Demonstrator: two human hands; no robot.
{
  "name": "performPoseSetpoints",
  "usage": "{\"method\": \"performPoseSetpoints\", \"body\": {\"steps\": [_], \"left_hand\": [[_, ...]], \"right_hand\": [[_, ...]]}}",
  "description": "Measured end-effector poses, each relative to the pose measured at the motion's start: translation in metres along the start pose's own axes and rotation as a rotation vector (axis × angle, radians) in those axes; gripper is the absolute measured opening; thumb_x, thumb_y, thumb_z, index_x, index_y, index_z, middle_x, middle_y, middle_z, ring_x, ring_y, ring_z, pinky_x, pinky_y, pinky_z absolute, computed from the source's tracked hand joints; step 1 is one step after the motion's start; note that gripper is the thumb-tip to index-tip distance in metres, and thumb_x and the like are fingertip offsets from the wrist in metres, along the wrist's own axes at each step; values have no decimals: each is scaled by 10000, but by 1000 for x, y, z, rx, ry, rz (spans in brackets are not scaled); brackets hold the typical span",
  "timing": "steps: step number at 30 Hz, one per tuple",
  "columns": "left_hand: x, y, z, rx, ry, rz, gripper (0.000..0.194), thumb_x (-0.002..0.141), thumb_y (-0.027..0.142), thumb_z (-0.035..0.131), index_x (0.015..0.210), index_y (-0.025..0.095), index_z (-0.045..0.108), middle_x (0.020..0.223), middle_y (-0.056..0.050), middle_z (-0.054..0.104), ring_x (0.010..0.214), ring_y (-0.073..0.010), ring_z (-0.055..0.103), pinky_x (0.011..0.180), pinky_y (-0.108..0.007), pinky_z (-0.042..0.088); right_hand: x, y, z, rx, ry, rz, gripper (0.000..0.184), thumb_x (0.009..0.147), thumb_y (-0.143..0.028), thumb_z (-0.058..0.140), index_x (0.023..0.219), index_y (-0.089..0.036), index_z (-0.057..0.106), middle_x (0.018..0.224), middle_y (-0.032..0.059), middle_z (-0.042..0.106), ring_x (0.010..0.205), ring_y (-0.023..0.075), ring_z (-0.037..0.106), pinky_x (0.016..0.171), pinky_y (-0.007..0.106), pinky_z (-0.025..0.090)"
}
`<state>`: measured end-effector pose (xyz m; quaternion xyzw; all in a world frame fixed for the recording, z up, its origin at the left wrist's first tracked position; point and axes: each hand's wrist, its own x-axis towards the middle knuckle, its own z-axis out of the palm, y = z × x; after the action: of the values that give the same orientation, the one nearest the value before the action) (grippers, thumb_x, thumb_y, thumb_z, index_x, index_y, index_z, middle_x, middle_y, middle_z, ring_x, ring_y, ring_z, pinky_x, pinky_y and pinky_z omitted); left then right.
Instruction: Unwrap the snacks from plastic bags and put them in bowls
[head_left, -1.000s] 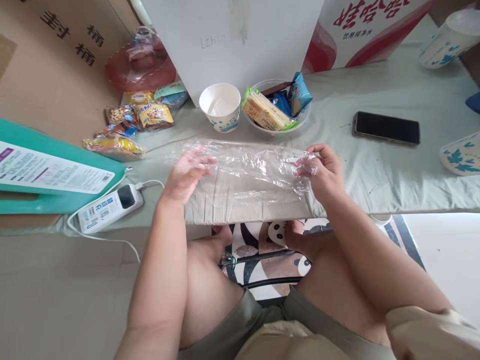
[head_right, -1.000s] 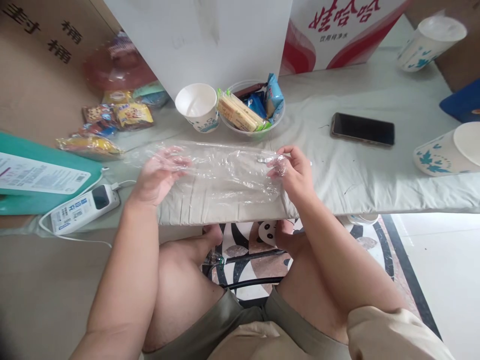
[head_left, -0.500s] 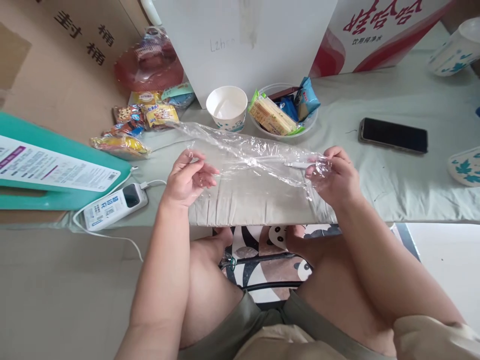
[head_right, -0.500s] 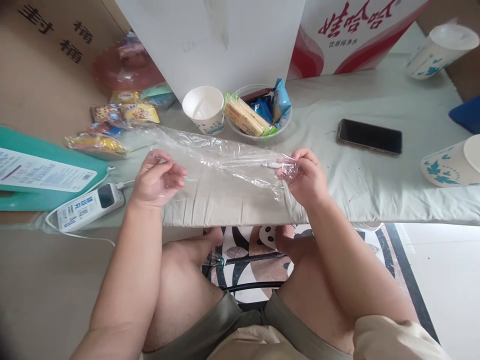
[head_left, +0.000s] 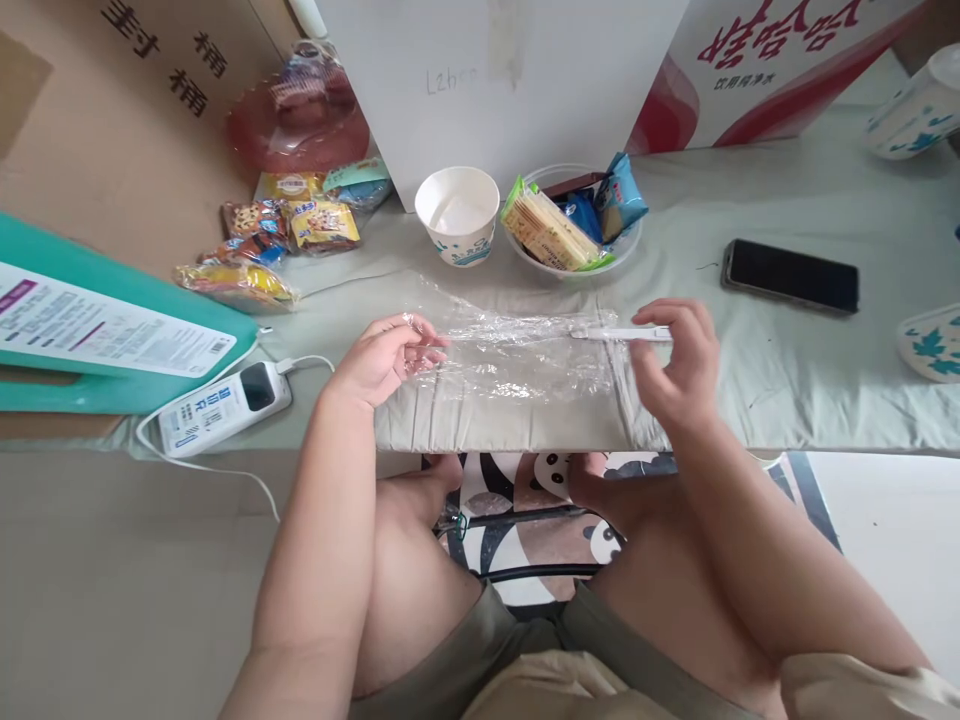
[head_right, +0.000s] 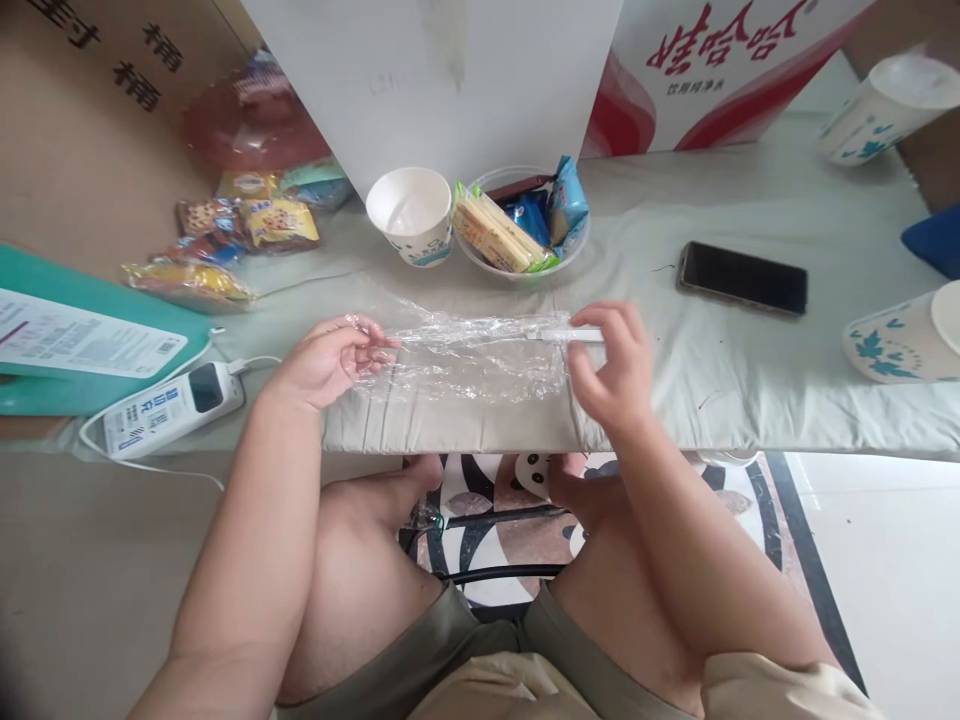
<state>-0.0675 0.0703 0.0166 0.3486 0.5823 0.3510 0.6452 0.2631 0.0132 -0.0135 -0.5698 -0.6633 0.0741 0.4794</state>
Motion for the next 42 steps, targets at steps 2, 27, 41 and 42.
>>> {"method": "performPoseSetpoints", "body": {"steps": [2, 27, 41, 42], "left_hand": [[0, -2, 1, 36, -12, -19, 62, 664, 145, 646, 725, 152, 637, 768, -76, 776, 615, -139, 730, 497, -159, 505], [4, -8, 1, -30, 202, 55, 106, 733, 81, 583, 764, 159, 647, 603, -28, 671, 518, -103, 657, 428, -124, 435], [2, 1, 3, -36, 151, 21, 211, 739, 239, 638, 944, 218, 596, 812, -53, 754, 726, -188, 735, 464, -192, 417], [2, 2, 2, -36, 147, 12, 237, 732, 246, 633, 965, 222, 593, 819, -53, 754, 739, -196, 738, 467, -199, 417]], "right_hand": [[-4, -8, 10, -35, -152, -210, 288, 844, -290, 638, 1125, -232, 649, 1133, 113, 700, 1078, 285, 664, 934, 470, 542], [-30, -56, 12, 14, -257, -697, 257, 924, -162, 617, 1149, -253, 703, 1004, 15, 799, 891, 175, 702, 791, 364, 489], [-36, -55, 11, 39, -749, -616, 255, 1023, -310, 519, 1123, -239, 743, 782, 16, 748, 723, 175, 666, 694, 366, 453], [-37, -55, 12, 75, -819, -603, 283, 1035, -332, 502, 1142, -220, 739, 755, 14, 734, 689, 170, 658, 672, 356, 455]]}}
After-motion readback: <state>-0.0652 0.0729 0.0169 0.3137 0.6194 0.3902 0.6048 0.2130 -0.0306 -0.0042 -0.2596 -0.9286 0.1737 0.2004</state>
